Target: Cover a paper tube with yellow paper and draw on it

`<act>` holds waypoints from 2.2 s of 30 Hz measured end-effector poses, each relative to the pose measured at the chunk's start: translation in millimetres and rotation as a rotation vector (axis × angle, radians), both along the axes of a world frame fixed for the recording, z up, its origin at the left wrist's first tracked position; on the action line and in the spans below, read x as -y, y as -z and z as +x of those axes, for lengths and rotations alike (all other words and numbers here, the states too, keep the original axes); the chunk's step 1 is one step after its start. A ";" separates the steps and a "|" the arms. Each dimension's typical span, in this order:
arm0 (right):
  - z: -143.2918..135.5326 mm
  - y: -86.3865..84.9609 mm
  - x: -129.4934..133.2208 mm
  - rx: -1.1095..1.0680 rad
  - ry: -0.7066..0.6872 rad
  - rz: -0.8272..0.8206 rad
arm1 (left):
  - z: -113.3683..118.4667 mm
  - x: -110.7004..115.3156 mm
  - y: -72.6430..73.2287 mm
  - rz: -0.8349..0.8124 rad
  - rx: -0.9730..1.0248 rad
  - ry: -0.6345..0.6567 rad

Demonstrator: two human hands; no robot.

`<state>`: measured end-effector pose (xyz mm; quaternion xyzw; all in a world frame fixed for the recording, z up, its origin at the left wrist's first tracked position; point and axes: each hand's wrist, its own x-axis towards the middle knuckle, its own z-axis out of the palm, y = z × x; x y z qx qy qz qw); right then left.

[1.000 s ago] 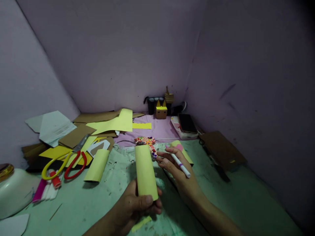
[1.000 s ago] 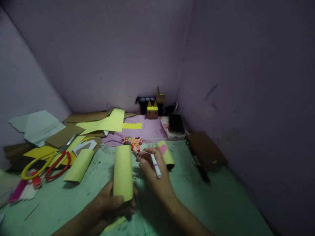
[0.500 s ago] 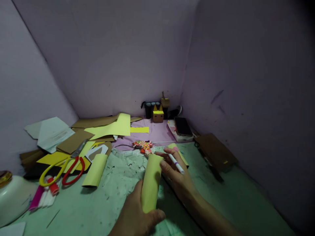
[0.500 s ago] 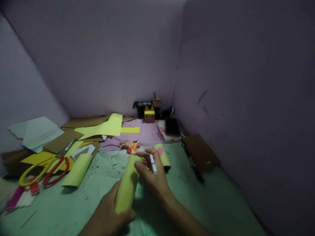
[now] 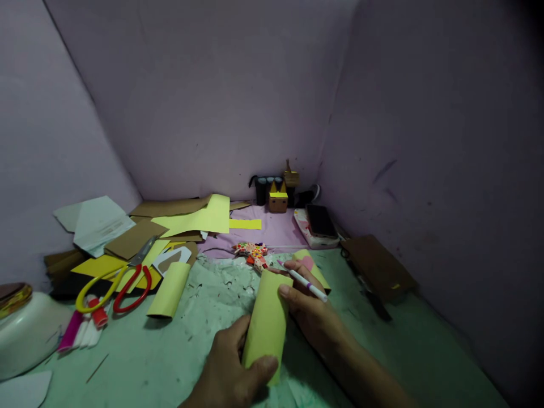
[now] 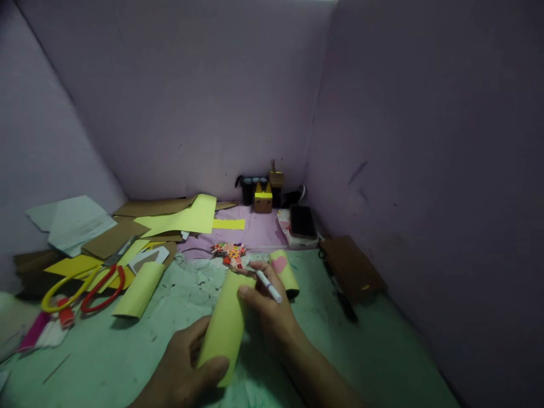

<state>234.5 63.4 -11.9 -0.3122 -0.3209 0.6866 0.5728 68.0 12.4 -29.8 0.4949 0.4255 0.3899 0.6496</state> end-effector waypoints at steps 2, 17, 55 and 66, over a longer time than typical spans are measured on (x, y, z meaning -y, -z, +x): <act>-0.1 3.6 0.0 0.029 -0.015 0.051 | 2.2 2.1 0.4 0.094 -0.154 -0.041; -0.6 3.4 6.5 -0.054 -0.180 -0.011 | 9.1 4.8 -12.4 0.235 -0.198 0.054; -5.6 -3.4 12.7 0.399 0.015 0.117 | 9.3 -2.7 -2.1 -0.028 0.222 0.155; 24.0 -11.7 -4.2 0.241 0.279 0.223 | 2.6 -6.7 1.7 -0.314 0.336 -0.028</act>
